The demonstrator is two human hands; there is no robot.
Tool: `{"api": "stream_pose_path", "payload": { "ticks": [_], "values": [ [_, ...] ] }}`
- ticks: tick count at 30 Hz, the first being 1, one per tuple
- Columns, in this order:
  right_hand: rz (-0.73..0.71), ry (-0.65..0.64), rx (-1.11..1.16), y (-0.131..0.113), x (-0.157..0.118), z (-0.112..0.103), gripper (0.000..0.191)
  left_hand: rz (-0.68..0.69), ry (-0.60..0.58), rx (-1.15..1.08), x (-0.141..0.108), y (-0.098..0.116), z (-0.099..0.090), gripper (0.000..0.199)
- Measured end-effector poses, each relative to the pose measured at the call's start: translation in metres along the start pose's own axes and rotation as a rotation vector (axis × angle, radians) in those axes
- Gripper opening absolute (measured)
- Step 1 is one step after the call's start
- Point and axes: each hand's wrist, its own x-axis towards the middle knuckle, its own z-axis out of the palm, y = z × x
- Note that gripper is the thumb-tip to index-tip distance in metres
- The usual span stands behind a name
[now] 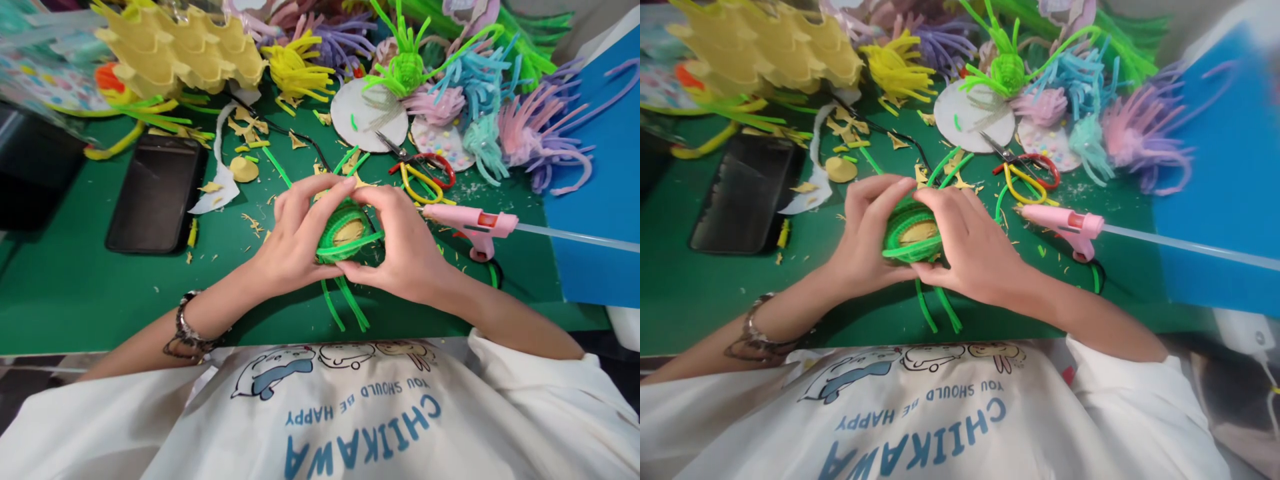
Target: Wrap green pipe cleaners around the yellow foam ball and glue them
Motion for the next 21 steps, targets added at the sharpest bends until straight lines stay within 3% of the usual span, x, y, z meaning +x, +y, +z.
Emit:
{"api": "stream_pose_path", "payload": {
  "ticks": [7, 13, 19, 21],
  "values": [
    [-0.120, -0.041, -0.073, -0.002, 0.005, -0.004, 0.049, -0.003, -0.074, -0.030, 0.002, -0.001, -0.001, 0.082],
    [-0.003, -0.103, 0.086, -0.003, 0.006, -0.019, 0.046, -0.075, -0.099, -0.146, 0.003, -0.001, -0.008, 0.085],
    [-0.040, -0.072, 0.084, 0.000, 0.009, -0.031, 0.013, -0.085, -0.149, -0.197, 0.005, 0.000, -0.011, 0.069],
    [-0.070, -0.071, 0.092, 0.002, 0.010, -0.032, 0.014, -0.076, -0.141, -0.236, 0.005, 0.001, -0.009, 0.065]
  ]
}}
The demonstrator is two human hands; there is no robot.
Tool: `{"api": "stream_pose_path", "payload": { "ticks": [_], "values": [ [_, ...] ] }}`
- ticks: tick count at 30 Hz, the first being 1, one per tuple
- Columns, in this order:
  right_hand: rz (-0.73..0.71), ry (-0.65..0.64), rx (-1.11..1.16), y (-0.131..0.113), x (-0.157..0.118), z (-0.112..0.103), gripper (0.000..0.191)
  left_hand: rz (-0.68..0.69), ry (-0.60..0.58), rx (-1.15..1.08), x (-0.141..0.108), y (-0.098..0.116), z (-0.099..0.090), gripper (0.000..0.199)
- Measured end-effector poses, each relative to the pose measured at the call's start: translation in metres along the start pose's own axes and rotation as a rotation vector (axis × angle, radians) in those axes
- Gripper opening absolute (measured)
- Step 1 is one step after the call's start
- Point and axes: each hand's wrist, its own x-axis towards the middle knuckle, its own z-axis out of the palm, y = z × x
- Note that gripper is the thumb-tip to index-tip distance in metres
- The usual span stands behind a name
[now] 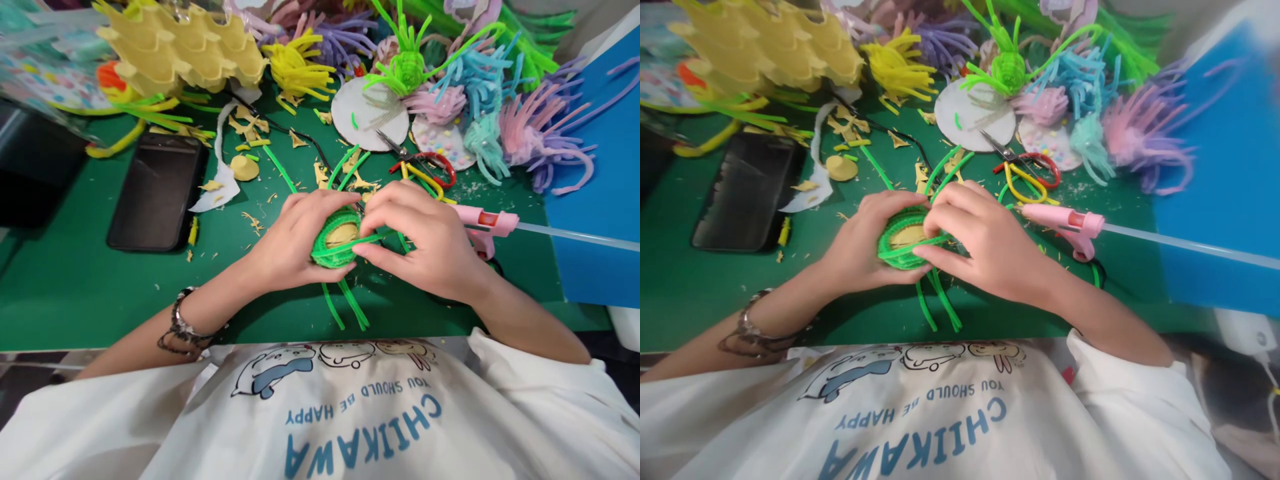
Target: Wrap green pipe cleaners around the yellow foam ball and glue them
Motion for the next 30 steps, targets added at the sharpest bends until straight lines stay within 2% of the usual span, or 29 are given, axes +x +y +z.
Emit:
{"api": "stream_pose_path", "payload": {
  "ticks": [4, 9, 14, 18, 22, 26, 30],
  "values": [
    [0.015, -0.014, 0.034, 0.002, -0.001, -0.001, 0.022, 0.061, 0.000, -0.045, -0.001, -0.001, 0.003, 0.060],
    [0.039, -0.033, 0.078, 0.003, -0.002, -0.001, 0.018, 0.120, 0.080, -0.059, -0.001, -0.005, 0.005, 0.064],
    [0.099, -0.032, 0.132, 0.005, -0.002, 0.001, 0.016, 0.132, 0.026, -0.039, -0.001, -0.004, 0.004, 0.055],
    [0.145, -0.053, 0.191, 0.005, -0.003, 0.002, 0.021, 0.108, 0.017, -0.115, -0.001, 0.000, 0.006, 0.049],
    [0.224, -0.079, 0.323, 0.005, -0.004, 0.005, 0.024, 0.132, 0.019, -0.114, -0.002, 0.000, 0.007, 0.043],
    [0.278, -0.093, 0.511, 0.004, -0.006, 0.010, 0.023, 0.190, 0.077, -0.100, -0.001, -0.001, 0.008, 0.045],
    [0.313, -0.125, 0.622, 0.005, -0.006, 0.011, 0.018, 0.210, 0.122, -0.217, -0.001, -0.002, 0.009, 0.049]
  ]
}}
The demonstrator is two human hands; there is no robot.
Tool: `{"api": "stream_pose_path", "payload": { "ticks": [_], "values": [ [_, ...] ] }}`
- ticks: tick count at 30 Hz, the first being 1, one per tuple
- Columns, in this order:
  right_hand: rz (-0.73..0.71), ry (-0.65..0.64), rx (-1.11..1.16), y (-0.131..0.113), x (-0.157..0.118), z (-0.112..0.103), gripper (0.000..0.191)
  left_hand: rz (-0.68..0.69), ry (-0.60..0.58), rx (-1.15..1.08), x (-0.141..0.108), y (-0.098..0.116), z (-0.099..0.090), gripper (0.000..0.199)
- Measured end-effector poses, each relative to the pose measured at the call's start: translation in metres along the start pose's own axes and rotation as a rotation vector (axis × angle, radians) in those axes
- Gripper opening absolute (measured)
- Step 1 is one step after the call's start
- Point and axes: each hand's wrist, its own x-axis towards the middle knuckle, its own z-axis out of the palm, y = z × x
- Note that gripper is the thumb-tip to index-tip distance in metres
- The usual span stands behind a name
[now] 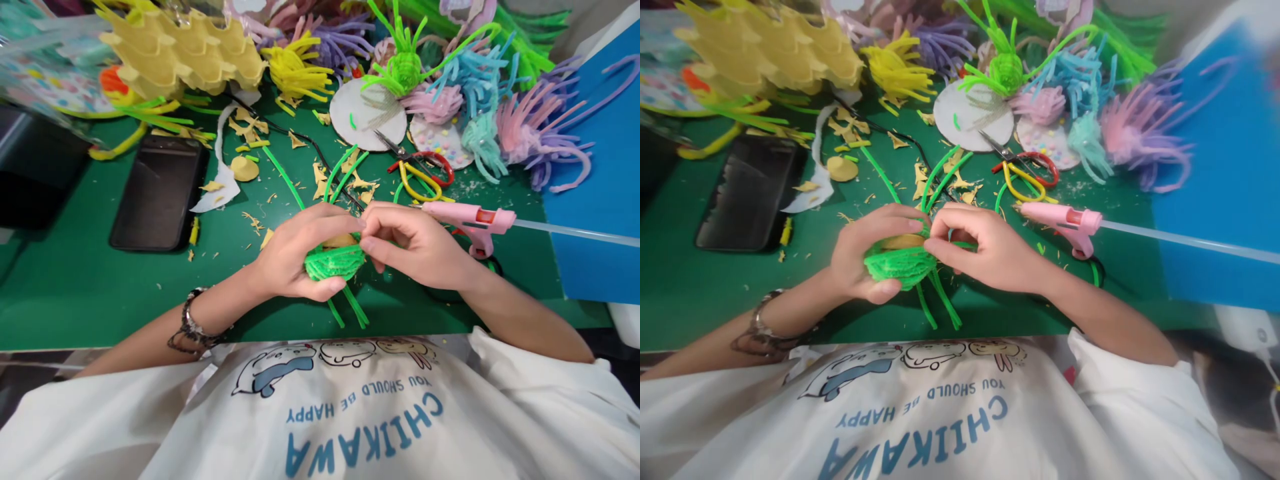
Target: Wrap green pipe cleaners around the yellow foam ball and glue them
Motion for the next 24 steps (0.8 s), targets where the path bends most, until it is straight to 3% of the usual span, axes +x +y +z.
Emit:
{"api": "stream_pose_path", "payload": {
  "ticks": [4, 7, 11, 18, 24],
  "values": [
    [-0.027, 0.000, -0.032, 0.001, 0.001, 0.001, 0.018, -0.110, 0.110, -0.148, -0.003, 0.004, 0.002, 0.050],
    [-0.053, 0.005, -0.046, 0.000, 0.002, 0.001, 0.018, -0.186, 0.134, -0.089, -0.005, 0.010, 0.003, 0.040],
    [-0.080, 0.023, -0.111, -0.006, 0.002, -0.003, 0.018, -0.228, 0.087, -0.011, -0.005, 0.013, 0.001, 0.037],
    [-0.107, 0.098, -0.228, -0.011, 0.005, -0.012, 0.018, -0.158, 0.021, -0.049, -0.006, 0.009, 0.000, 0.036],
    [-0.147, 0.075, -0.194, 0.011, 0.018, -0.007, 0.027, -0.155, -0.070, -0.339, -0.008, 0.007, 0.005, 0.042]
  ]
}}
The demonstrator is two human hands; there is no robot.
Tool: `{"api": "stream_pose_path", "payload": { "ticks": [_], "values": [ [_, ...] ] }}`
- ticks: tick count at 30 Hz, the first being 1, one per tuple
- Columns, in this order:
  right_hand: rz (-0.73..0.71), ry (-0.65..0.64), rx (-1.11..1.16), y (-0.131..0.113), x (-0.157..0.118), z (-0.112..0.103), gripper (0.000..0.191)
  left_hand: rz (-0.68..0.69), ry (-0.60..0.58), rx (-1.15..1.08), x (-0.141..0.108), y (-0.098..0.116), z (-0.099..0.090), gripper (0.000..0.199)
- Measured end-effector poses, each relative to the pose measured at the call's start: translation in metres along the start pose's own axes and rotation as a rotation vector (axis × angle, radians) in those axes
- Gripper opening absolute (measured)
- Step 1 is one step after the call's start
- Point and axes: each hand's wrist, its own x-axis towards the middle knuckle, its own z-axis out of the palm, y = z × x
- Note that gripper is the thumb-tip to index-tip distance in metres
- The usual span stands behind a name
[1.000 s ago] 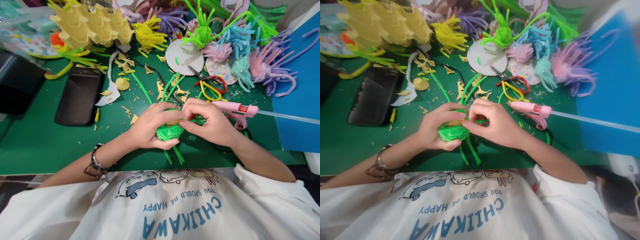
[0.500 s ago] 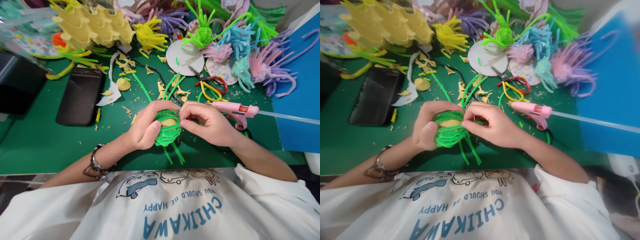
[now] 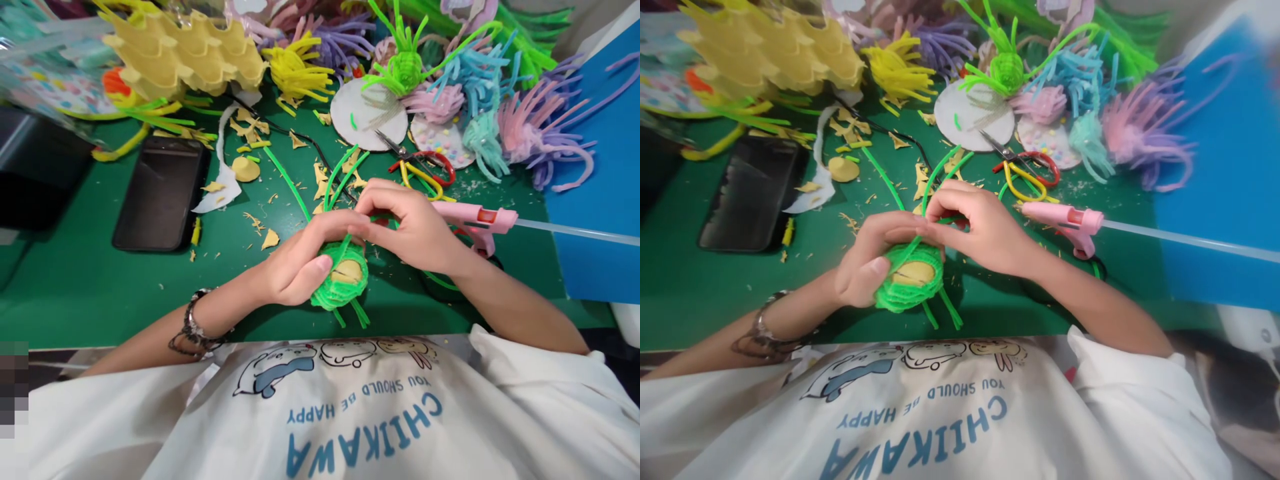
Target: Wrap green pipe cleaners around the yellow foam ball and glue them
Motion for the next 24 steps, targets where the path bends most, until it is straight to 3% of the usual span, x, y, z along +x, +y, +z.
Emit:
{"api": "stream_pose_path", "payload": {
  "ticks": [4, 9, 13, 16, 20, 24],
  "values": [
    [-0.009, 0.032, -0.068, 0.002, -0.001, 0.002, 0.023, -0.101, 0.009, -0.165, 0.002, 0.004, 0.001, 0.043],
    [0.066, 0.205, -0.306, -0.023, -0.021, -0.024, 0.007, -0.204, 0.175, -0.224, 0.005, 0.005, -0.003, 0.047],
    [0.174, 0.043, -0.441, -0.038, -0.049, -0.049, 0.007, -0.106, 0.175, -0.157, 0.008, 0.002, -0.007, 0.041],
    [0.263, -0.070, -0.576, -0.036, -0.071, -0.061, 0.009, -0.007, 0.138, -0.065, 0.010, 0.002, -0.009, 0.043],
    [0.244, 0.007, -0.661, -0.032, -0.096, -0.069, 0.012, 0.011, 0.143, -0.032, 0.012, 0.002, -0.011, 0.043],
    [0.142, 0.192, -0.607, -0.045, -0.111, -0.070, 0.013, -0.030, 0.195, -0.040, 0.006, -0.001, -0.011, 0.041]
  ]
}}
